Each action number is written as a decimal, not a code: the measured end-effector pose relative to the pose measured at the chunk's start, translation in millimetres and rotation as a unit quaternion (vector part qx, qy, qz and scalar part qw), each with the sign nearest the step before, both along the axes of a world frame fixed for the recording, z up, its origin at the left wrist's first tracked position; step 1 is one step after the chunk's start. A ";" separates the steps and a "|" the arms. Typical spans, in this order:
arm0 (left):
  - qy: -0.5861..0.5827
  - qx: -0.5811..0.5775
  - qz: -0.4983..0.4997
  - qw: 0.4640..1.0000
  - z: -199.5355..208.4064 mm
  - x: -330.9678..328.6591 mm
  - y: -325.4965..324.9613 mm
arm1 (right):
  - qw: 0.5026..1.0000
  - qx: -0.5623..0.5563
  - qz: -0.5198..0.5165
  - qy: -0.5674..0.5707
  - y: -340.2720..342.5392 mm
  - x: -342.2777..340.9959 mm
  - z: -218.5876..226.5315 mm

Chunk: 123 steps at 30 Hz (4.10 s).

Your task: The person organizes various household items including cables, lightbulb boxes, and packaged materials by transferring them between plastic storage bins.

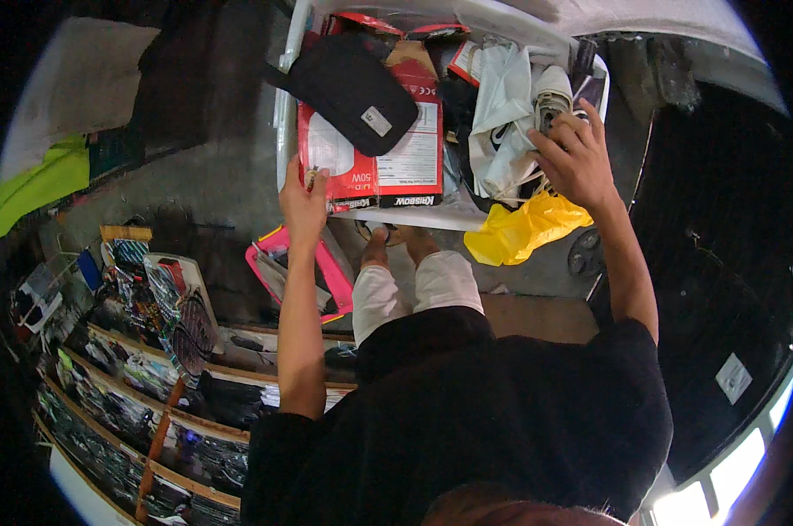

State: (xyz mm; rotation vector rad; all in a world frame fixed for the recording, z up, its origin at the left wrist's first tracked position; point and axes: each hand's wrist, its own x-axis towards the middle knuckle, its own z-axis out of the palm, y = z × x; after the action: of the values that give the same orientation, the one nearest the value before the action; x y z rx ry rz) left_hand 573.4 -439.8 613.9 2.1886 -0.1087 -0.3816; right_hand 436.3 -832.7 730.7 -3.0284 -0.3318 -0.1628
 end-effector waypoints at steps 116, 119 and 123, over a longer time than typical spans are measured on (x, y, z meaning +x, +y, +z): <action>0.239 -0.130 -0.194 0.943 11.8 -118.3 -88.7 | 0.993 0.116 -0.004 0.034 92.6 -50.4 -84.9; -0.080 0.012 -0.109 0.991 42.6 -71.6 -32.3 | 0.996 0.030 -0.053 0.067 122.6 -31.0 -90.5; -0.282 0.197 0.052 0.938 36.3 -14.1 19.9 | 0.968 0.190 -0.160 0.040 160.9 30.8 -78.5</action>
State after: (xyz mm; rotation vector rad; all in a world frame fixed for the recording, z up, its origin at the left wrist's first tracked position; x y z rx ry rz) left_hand 559.3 -419.9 650.2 2.6325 -0.2444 0.3257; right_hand 467.1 -671.9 652.2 -2.6724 0.1811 -0.1111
